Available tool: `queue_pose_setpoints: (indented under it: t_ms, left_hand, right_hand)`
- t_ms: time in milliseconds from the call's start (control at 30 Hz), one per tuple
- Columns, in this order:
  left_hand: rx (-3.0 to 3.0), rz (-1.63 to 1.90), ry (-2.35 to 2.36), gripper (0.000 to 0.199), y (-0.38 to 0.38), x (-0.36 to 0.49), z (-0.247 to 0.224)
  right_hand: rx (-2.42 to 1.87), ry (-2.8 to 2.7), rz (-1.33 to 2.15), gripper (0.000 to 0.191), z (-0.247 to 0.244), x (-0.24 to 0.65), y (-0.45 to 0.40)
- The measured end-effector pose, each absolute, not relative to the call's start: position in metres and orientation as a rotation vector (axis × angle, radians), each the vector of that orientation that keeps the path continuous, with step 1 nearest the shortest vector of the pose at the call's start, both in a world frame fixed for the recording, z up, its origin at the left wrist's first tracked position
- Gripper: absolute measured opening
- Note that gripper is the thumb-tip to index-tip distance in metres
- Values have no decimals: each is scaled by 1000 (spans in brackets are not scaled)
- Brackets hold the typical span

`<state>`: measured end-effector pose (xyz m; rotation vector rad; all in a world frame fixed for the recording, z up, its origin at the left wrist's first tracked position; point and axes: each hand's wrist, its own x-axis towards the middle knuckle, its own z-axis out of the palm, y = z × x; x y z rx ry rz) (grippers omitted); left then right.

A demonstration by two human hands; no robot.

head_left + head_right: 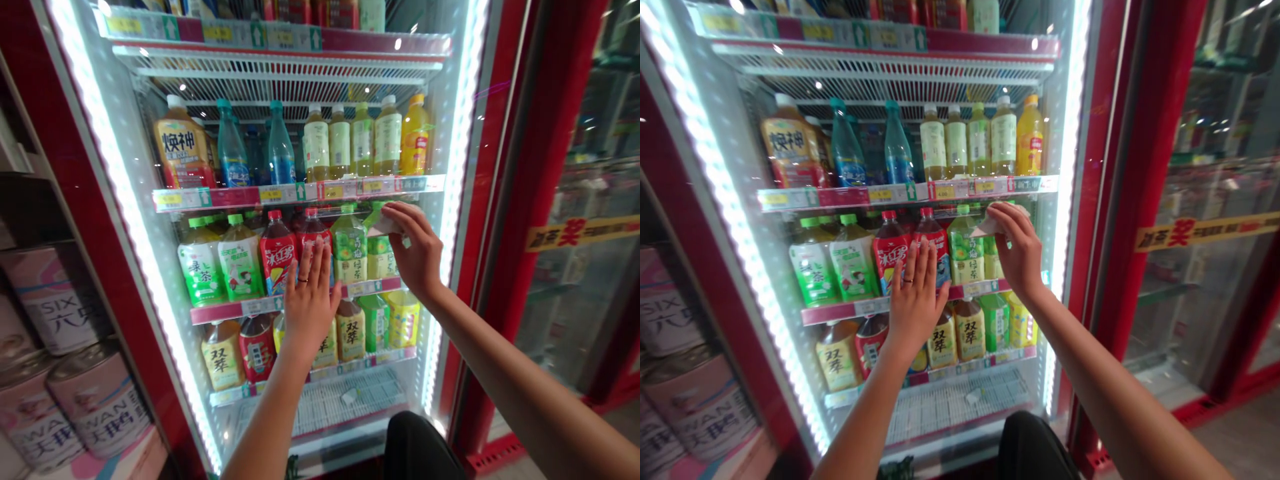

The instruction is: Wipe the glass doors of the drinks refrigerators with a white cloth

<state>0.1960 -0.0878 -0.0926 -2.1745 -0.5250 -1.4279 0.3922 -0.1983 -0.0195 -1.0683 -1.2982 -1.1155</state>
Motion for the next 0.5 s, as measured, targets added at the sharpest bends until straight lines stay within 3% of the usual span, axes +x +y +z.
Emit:
queue_pose_setpoints:
  t_ms: [500]
  left_hand:
    - [-2378,-1304,-619,89,-97,193,-86]
  right_hand:
    - [-1074,-1275,-1028,51,-45,395,-189]
